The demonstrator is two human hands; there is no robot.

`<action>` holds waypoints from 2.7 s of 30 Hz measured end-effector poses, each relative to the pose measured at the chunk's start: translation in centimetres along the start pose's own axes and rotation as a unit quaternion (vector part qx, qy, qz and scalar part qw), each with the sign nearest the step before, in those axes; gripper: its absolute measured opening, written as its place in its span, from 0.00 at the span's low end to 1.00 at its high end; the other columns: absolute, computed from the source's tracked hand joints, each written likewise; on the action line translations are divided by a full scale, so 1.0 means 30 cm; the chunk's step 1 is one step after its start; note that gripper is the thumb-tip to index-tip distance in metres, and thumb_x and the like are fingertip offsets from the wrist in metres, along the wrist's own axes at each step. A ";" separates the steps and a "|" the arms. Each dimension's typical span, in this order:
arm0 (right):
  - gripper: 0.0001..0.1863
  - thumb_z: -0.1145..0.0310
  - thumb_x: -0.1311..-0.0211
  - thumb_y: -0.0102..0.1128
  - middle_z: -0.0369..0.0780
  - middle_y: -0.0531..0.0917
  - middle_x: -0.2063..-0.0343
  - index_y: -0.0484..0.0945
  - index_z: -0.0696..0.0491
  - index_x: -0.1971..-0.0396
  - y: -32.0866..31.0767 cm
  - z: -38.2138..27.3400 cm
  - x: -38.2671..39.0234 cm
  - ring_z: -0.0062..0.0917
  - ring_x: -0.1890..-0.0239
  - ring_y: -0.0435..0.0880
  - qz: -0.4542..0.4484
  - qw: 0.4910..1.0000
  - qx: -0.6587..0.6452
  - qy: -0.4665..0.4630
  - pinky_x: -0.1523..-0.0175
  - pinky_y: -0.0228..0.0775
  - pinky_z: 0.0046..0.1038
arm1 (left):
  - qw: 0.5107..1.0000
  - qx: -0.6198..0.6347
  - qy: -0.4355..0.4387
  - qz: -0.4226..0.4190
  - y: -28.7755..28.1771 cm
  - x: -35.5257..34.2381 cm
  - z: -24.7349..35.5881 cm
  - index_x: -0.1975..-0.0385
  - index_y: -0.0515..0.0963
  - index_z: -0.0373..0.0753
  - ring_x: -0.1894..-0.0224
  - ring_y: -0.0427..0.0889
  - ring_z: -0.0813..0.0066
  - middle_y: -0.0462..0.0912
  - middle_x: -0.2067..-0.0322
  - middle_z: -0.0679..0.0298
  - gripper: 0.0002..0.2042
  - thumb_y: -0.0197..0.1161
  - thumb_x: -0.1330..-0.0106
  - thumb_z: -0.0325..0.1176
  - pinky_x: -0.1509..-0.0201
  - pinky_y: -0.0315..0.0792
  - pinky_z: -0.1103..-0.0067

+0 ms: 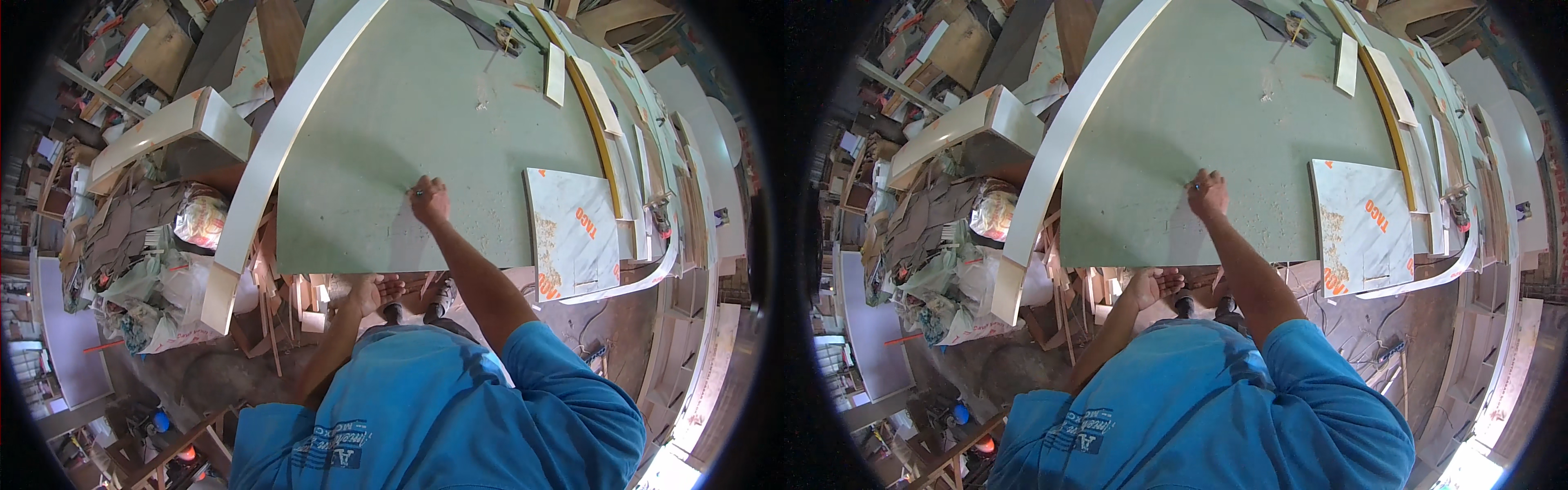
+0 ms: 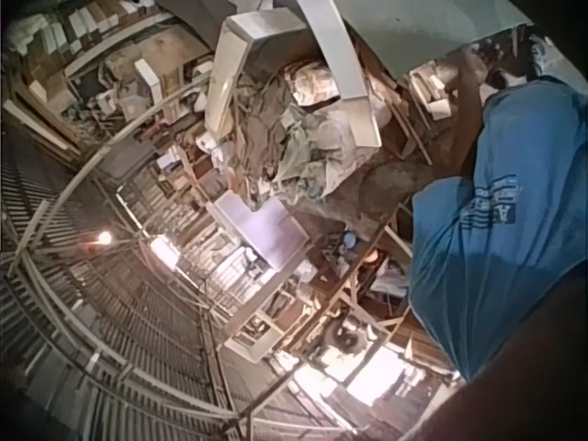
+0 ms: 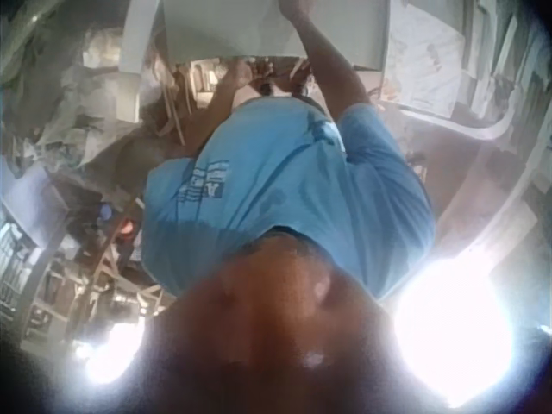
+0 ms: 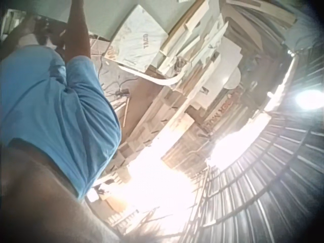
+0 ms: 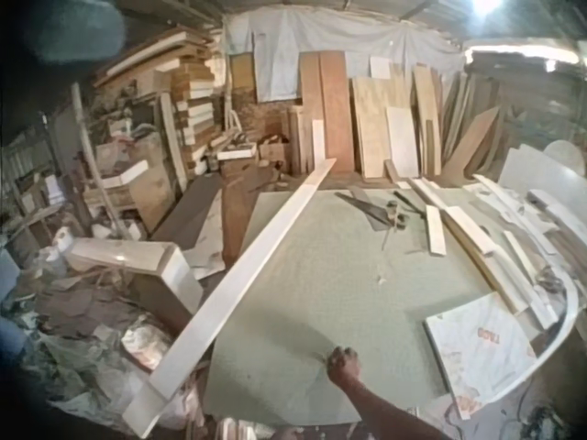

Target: The person uses a handheld router to trim the edge of a white laminated board on a workbench. They then move wood scraps and a board across the workshop.

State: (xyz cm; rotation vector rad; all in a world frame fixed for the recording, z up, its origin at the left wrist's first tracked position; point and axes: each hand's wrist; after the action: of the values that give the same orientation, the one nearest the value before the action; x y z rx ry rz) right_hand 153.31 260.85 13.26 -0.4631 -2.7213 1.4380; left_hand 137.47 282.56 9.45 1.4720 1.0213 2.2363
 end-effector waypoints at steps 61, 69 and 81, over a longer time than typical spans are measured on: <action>0.07 0.71 0.42 0.53 0.40 0.73 0.84 0.75 0.55 0.78 -0.790 1.385 2.585 0.28 0.86 0.71 0.533 0.242 -0.573 0.573 0.79 0.70 0.32 | 0.133 -0.913 -0.017 -0.385 0.901 -0.786 -1.757 0.65 0.84 0.33 0.68 0.87 0.56 0.85 0.70 0.44 0.19 0.61 0.40 0.45 0.60 0.77 0.63; 0.09 0.67 0.29 0.50 0.37 0.78 0.76 0.77 0.54 0.67 -0.987 1.544 2.611 0.27 0.74 0.77 0.592 0.140 -0.588 0.533 0.68 0.76 0.29 | -0.024 -0.921 -0.089 -0.378 0.991 -1.188 -1.788 0.71 0.83 0.30 0.77 0.84 0.59 0.84 0.75 0.48 0.20 0.60 0.38 0.46 0.69 0.77 0.64; 0.16 0.60 0.31 0.53 0.41 0.80 0.78 0.75 0.54 0.75 -1.335 1.817 2.940 0.28 0.77 0.80 0.731 0.019 -0.472 0.493 0.71 0.76 0.28 | 0.138 -0.924 -0.107 -0.340 1.738 -1.424 -2.620 0.71 0.81 0.30 0.79 0.82 0.65 0.81 0.80 0.57 0.18 0.59 0.33 0.42 0.72 0.76 0.68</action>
State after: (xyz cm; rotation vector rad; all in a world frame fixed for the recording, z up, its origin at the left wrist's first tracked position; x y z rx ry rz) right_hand 50.28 220.00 4.67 -2.7117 -0.3675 -1.4439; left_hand 94.61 189.06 -2.56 -0.2021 -1.0929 0.7143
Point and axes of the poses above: each hand's wrist, its own x-axis away from the middle knuckle, its own y-axis out of the palm, z = x × y
